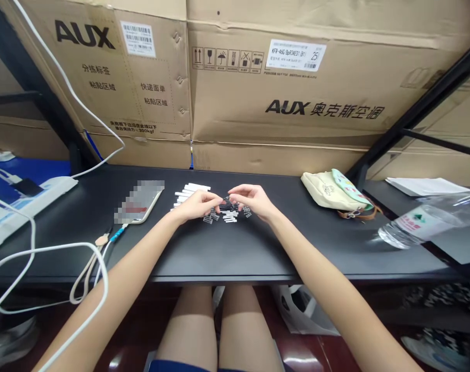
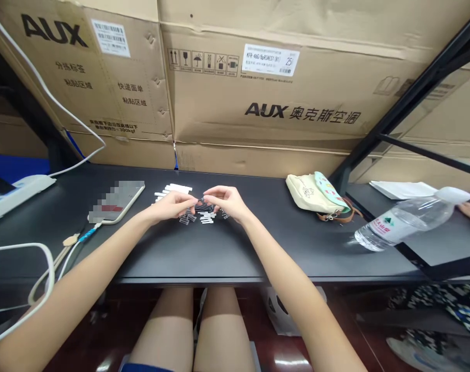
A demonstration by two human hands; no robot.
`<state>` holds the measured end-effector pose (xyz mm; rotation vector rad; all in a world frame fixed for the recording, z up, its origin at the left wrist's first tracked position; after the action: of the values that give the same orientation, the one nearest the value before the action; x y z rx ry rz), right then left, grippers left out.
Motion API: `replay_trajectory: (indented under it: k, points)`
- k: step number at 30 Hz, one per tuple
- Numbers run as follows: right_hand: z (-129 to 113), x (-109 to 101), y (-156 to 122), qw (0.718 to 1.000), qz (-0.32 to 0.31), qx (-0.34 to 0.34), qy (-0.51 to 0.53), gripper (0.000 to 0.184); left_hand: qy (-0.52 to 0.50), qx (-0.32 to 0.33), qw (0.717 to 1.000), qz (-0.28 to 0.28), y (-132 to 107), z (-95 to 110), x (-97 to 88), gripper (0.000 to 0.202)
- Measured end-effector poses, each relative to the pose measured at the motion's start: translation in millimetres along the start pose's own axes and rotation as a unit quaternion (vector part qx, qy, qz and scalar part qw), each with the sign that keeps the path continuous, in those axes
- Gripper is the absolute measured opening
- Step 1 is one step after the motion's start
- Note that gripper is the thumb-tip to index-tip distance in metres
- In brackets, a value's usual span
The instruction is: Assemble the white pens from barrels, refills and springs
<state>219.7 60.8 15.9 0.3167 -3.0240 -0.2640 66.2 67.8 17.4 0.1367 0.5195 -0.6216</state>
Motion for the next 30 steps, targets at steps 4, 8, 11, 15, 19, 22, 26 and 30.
replay_trajectory:
  k: [4, 8, 11, 15, 19, 22, 26, 30]
  points:
    - [2, 9, -1, 0.999, -0.045, -0.012, -0.023, 0.025, 0.019, 0.002, 1.000, -0.009, -2, 2, 2.9, 0.034]
    - [-14, -17, -2, 0.997, -0.001, -0.038, -0.060, 0.023, 0.006, -0.006, 1.000, 0.002, -2, 3, 1.6, 0.034]
    - [-32, -48, -4, 0.984, 0.124, -0.119, -0.048, 0.019, -0.063, -0.036, 0.992, 0.102, 1, -2, -12.5, 0.039]
    - [-25, -47, -3, 0.977, 0.144, -0.126, -0.092, 0.014, -0.135, -0.062, 0.958, 0.246, 1, -13, -32.2, 0.032]
    - [-11, -19, -2, 0.968, 0.067, -0.137, -0.202, 0.010, -0.095, -0.081, 0.951, 0.282, -1, -17, -38.9, 0.037]
    - [-7, -9, -4, 0.946, 0.038, -0.167, -0.273, 0.008, -0.062, -0.082, 0.952, 0.288, -3, -16, -40.1, 0.039]
    - [-4, -2, -4, 0.914, 0.004, -0.197, -0.354, 0.008, -0.038, -0.042, 0.946, 0.320, -4, -13, -41.8, 0.036]
    - [1, 2, -1, 0.884, -0.017, -0.213, -0.417, 0.011, -0.031, 0.020, 0.943, 0.330, 0, -11, -41.5, 0.038]
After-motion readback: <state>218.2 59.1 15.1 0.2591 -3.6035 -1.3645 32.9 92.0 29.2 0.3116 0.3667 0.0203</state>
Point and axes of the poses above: each hand's wrist, its own y-axis towards the middle knuckle, its own x-axis out of the palm, z = x × y, the point moved 6 cm from there along y, towards the middle knuckle, and after that the axes turned 7 degrees about y, right-handed, at the moved point
